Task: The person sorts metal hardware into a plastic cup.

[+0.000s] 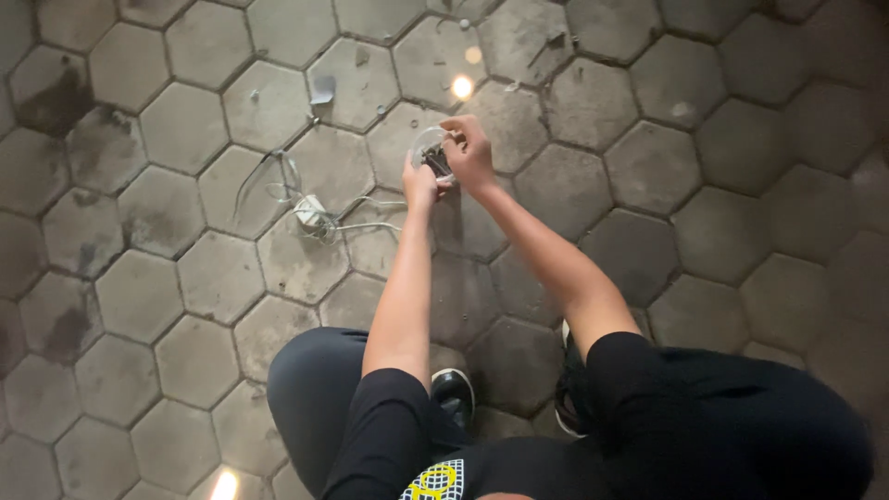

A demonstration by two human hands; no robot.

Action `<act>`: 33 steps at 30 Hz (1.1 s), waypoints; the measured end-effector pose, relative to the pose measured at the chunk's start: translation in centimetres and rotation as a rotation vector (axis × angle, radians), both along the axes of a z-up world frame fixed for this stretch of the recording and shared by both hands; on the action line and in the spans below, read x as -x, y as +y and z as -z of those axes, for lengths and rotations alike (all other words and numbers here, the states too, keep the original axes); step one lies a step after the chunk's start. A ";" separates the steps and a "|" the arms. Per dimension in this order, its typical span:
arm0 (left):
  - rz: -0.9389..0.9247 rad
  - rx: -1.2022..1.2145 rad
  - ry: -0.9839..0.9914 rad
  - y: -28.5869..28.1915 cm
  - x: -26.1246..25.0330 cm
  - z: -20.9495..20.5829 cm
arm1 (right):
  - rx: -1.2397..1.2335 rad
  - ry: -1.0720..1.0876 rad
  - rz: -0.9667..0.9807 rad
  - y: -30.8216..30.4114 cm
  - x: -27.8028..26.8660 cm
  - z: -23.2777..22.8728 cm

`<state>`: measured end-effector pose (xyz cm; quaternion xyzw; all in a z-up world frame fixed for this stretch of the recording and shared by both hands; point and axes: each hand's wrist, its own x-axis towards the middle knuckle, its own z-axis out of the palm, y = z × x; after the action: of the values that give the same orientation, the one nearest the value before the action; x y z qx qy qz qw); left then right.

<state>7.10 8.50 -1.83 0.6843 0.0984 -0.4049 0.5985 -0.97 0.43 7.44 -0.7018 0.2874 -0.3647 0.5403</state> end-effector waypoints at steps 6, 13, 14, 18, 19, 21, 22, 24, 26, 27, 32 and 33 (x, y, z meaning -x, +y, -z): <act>0.073 0.064 -0.066 -3.6 1.4 -0.2 | 0.165 0.106 0.120 -6.6 3.8 2.0; 0.044 0.121 -0.116 -9.3 3.5 0.0 | 0.251 0.444 -0.239 -19.4 10.8 2.0; 0.068 0.100 -0.164 -10.0 4.1 -0.4 | 0.348 0.588 -0.313 -21.1 11.6 0.8; 0.127 0.058 -0.253 -14.7 4.9 -1.2 | 0.453 0.855 -0.416 -27.5 13.1 -2.3; 0.125 0.060 -0.253 -15.7 5.2 -1.6 | 0.455 0.856 -0.416 -28.3 12.8 -2.4; 0.166 0.087 -0.199 -17.5 5.8 -2.5 | 0.396 1.054 -0.483 -29.7 11.9 -2.5; 0.161 0.089 -0.201 -18.9 5.7 -0.7 | 0.401 1.052 -0.486 -29.8 11.2 -2.4; 0.221 -0.020 -0.624 -20.7 5.1 3.2 | 0.396 1.042 -0.444 -29.4 9.3 -1.9; 0.237 -0.115 -0.647 -21.2 5.5 2.3 | 0.388 0.960 -0.466 -29.0 8.2 0.9; 0.257 -0.196 -0.678 -21.8 5.0 1.5 | 0.388 0.874 -0.470 -29.1 7.0 2.1; 0.459 -0.532 -0.580 -22.5 4.7 -4.9 | 0.201 0.866 -0.363 -28.3 4.0 8.3; 0.498 -0.600 -0.623 -22.3 4.4 -3.8 | 0.075 0.946 -0.365 -27.5 3.8 8.2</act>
<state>2.66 -13.84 1.94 0.9175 -0.1394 -0.2658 0.2612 -4.75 -27.11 -0.77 -0.8477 0.3603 0.0834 0.3804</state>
